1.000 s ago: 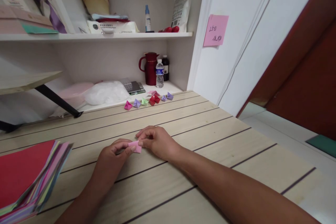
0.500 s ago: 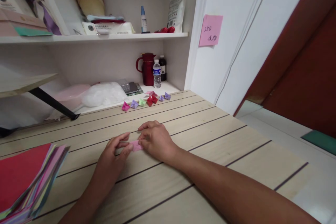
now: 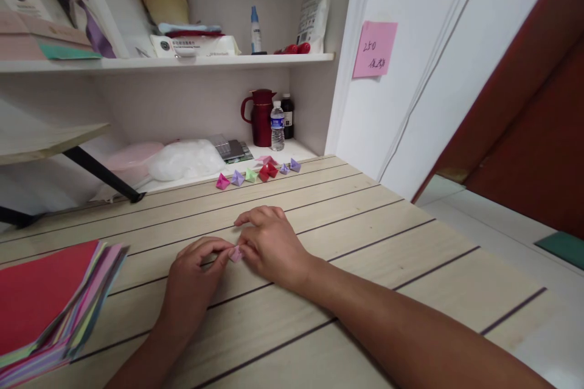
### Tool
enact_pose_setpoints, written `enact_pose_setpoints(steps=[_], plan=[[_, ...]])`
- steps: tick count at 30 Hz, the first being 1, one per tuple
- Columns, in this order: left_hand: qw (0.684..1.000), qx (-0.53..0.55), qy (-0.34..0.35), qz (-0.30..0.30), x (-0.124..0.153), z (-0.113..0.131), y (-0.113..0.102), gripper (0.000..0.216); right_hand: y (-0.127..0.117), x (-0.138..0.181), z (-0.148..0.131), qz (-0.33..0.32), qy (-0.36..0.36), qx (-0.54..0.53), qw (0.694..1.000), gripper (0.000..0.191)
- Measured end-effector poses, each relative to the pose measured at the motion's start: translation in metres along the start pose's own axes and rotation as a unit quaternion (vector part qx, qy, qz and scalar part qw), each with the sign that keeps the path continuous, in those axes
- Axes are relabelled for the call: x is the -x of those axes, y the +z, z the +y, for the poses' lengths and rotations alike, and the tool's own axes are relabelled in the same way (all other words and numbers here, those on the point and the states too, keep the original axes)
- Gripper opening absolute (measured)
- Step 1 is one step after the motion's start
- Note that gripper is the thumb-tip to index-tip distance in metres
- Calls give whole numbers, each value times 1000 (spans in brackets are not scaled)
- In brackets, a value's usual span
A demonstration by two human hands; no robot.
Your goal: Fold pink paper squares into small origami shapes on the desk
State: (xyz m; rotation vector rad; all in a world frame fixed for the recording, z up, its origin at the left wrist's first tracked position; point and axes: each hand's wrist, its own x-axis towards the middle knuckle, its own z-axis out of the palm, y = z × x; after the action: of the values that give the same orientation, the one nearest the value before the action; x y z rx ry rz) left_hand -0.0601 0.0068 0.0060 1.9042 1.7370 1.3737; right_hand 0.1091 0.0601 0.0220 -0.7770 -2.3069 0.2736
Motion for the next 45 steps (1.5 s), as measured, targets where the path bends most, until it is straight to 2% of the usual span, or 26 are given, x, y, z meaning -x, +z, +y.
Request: enact_pose_setpoints(steps=[9,12,14,16,20,25,36,41,45], plan=[[998,57,-26,18,1,-2,1,17,-2,-1,0,-15,1,-8,1000,16],[997,56,-30,44,0,-4,5,9,-2,-2,1,-14,15,-16,1000,14],[997,48,-33,56,1,-4,8,22,-3,-2,2,-10,32,-20,999,14],[999,8,-5,49,3,-3,11,29,-4,-2,2,-9,42,-23,999,16],[989,-97,103,38,6,0,12,13,-4,-2,1,-5,44,-29,999,15],[976,-153,146,55,8,2,12,12,-4,-2,-3,-1,53,-45,998,13],[964,-212,155,44,10,5,12,11,-2,-1,-3,3,58,-57,997,12],[960,-230,134,86,8,0,12,12,2,1,-3,4,23,-28,999,12],[960,-213,147,111,7,-1,13,9,1,0,-2,15,24,-19,999,9]])
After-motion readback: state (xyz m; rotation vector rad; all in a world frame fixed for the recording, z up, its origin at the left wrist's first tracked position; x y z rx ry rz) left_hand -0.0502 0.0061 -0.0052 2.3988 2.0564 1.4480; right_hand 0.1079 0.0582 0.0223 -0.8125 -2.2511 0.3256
